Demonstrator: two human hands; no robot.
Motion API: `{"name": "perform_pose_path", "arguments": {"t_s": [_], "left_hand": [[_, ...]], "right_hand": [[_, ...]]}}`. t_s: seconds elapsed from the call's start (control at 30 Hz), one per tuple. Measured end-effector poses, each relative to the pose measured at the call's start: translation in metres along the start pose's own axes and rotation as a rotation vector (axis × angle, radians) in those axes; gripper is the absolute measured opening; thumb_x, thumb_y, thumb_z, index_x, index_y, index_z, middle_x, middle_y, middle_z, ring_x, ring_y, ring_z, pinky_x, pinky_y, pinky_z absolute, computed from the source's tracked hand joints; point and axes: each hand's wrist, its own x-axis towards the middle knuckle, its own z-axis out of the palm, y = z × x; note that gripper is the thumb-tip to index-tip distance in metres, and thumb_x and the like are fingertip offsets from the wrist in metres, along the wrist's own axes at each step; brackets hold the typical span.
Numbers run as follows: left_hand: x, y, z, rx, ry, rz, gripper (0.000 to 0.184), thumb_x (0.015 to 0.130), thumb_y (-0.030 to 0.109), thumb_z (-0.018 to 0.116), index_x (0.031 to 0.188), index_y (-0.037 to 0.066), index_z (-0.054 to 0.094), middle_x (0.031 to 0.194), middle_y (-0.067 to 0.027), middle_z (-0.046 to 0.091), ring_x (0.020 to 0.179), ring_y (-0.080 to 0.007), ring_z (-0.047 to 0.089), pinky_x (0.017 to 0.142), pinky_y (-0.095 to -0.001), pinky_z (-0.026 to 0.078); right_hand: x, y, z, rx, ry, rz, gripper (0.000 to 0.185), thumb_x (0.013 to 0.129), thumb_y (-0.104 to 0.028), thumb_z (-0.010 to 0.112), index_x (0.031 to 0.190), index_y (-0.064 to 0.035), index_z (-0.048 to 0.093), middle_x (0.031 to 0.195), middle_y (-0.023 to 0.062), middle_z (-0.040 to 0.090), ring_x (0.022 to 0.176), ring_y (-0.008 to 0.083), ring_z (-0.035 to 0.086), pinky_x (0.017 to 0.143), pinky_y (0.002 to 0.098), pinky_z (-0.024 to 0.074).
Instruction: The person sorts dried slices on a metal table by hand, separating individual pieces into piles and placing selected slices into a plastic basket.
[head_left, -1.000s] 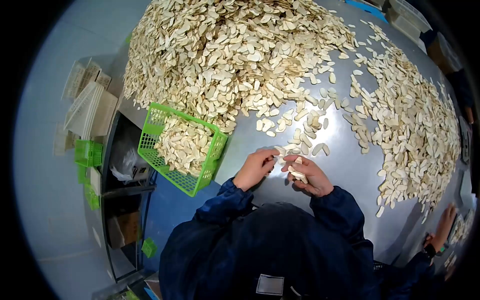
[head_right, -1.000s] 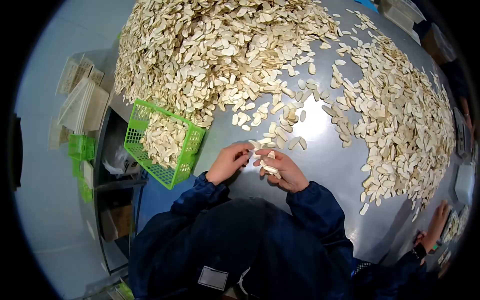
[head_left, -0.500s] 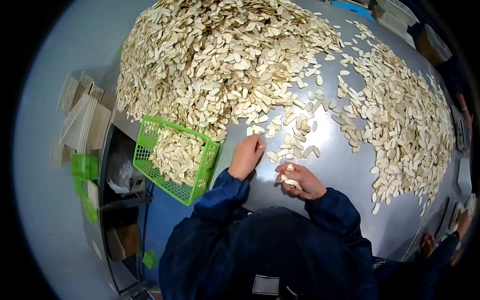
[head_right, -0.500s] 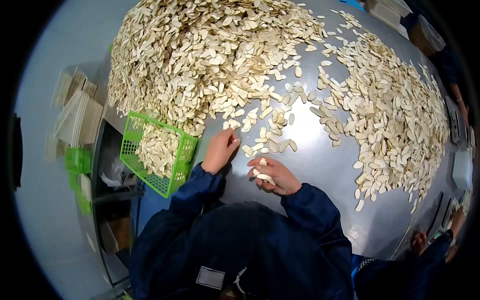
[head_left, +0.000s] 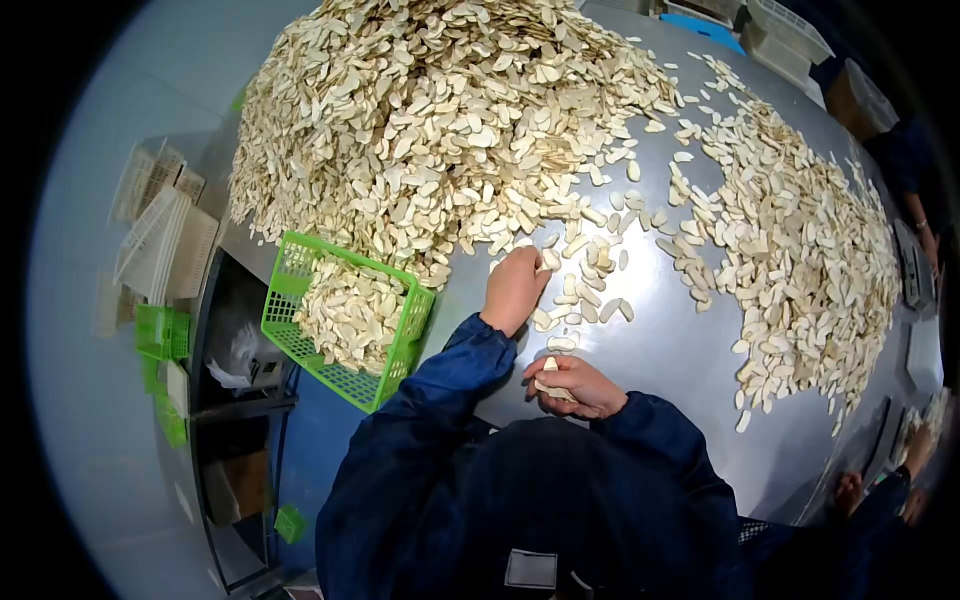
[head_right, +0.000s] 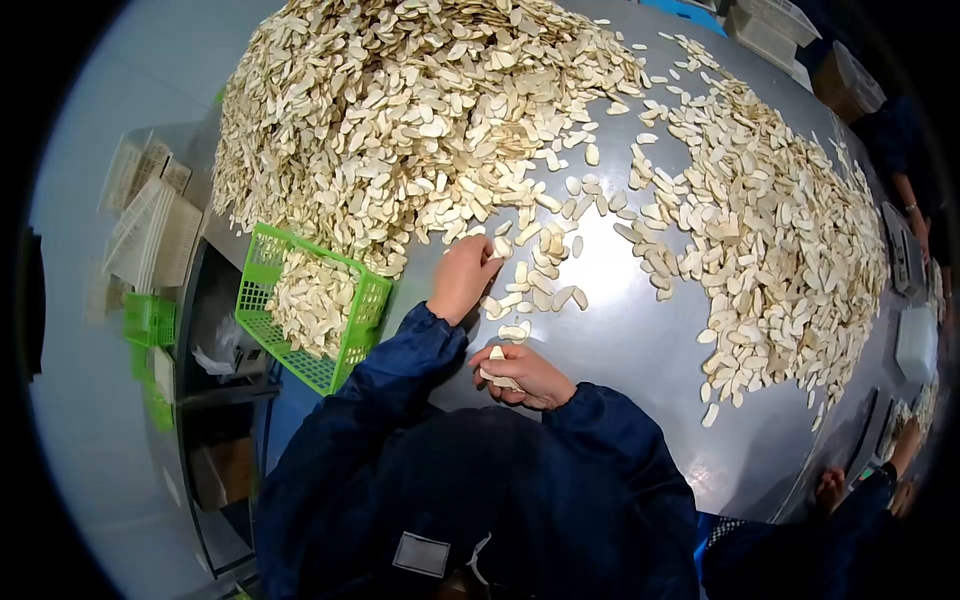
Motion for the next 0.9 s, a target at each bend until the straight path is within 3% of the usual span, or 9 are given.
{"name": "perform_pose_path", "arguments": {"t_s": [0.13,0.2,0.27,0.33,0.4,0.6,0.63,0.77,0.9], "left_hand": [[-0.001,-0.002,0.0,0.015,0.009,0.027,0.013,0.08,0.014,0.065,0.083,0.005,0.057,0.08,-0.0123,0.057,0.079,-0.0329,0.059,0.066,-0.0416,0.047],[-0.01,-0.001,-0.005,-0.123,0.01,-0.001,0.013,0.08,0.013,0.065,0.081,0.003,0.057,0.074,-0.0113,0.059,0.071,-0.0309,0.06,0.062,-0.0384,0.047],[-0.021,0.011,-0.024,-0.274,-0.079,-0.086,0.013,0.08,0.012,0.065,0.081,0.002,0.057,0.07,-0.0108,0.06,0.067,-0.0276,0.061,0.06,-0.0354,0.047],[-0.037,0.019,-0.04,-0.498,-0.297,-0.073,0.014,0.08,0.01,0.068,0.083,0.001,0.06,0.066,-0.0089,0.06,0.063,-0.0164,0.059,0.059,-0.0275,0.046],[-0.047,0.023,-0.049,-0.617,-0.52,-0.008,0.015,0.08,0.01,0.068,0.089,0.0,0.062,0.069,-0.01,0.061,0.063,-0.0175,0.058,0.061,-0.0285,0.046],[-0.013,-0.01,-0.02,-0.189,-0.086,0.195,0.024,0.08,0.005,0.062,0.104,0.005,0.064,0.081,-0.0116,0.058,0.072,-0.0281,0.059,0.064,-0.0374,0.047],[-0.006,-0.009,-0.015,-0.193,-0.08,0.195,0.024,0.08,0.004,0.061,0.103,0.009,0.065,0.085,-0.0115,0.056,0.078,-0.032,0.058,0.067,-0.04,0.047],[0.009,-0.003,-0.006,0.032,-0.113,0.203,0.013,0.078,0.009,0.064,0.091,0.008,0.062,0.084,-0.0106,0.055,0.08,-0.0312,0.059,0.069,-0.0389,0.048],[0.004,-0.014,-0.007,-0.098,-0.063,0.205,0.016,0.076,0.011,0.068,0.089,0.004,0.06,0.082,-0.0113,0.056,0.075,-0.0295,0.059,0.064,-0.0374,0.047]], "right_hand": [[-0.005,-0.006,-0.003,0.078,0.017,-0.043,0.018,0.092,-0.011,0.054,0.108,-0.002,0.054,0.089,0.0122,0.06,0.056,0.0101,0.052,0.039,0.018,0.0333],[-0.005,-0.005,-0.01,0.079,0.043,-0.085,0.019,0.093,-0.013,0.053,0.109,-0.0018,0.053,0.087,0.0123,0.06,0.055,0.0095,0.052,0.037,0.0182,0.0323],[-0.005,-0.006,-0.015,0.092,0.05,-0.132,0.02,0.095,-0.015,0.052,0.11,-0.0018,0.052,0.086,0.0128,0.061,0.055,0.0092,0.052,0.037,0.0182,0.0321],[-0.007,-0.009,-0.013,0.178,0.036,-0.168,0.025,0.098,-0.022,0.048,0.112,-0.0015,0.052,0.089,0.0144,0.063,0.058,0.0106,0.056,0.036,0.0178,0.0323],[-0.01,-0.012,-0.006,0.325,0.009,-0.166,0.028,0.099,-0.024,0.047,0.113,-0.0014,0.052,0.092,0.0149,0.063,0.06,0.012,0.059,0.036,0.0176,0.0326],[-0.004,-0.001,-0.009,0.101,-0.016,-0.104,0.023,0.095,-0.018,0.053,0.11,-0.0009,0.055,0.093,0.0145,0.062,0.065,0.0123,0.061,0.037,0.0174,0.0331],[-0.002,0.0,-0.008,0.086,-0.005,-0.085,0.022,0.094,-0.016,0.054,0.109,-0.0008,0.055,0.092,0.0142,0.062,0.065,0.0121,0.06,0.037,0.0175,0.0331],[-0.004,-0.003,-0.002,0.026,0.034,-0.089,0.02,0.093,-0.014,0.056,0.107,-0.0006,0.055,0.089,0.0122,0.062,0.063,0.0109,0.059,0.038,0.0172,0.0339],[-0.006,-0.006,-0.006,0.02,0.063,-0.121,0.018,0.093,-0.014,0.054,0.106,-0.0012,0.056,0.089,0.0115,0.062,0.061,0.0112,0.059,0.039,0.0174,0.0348]]}}
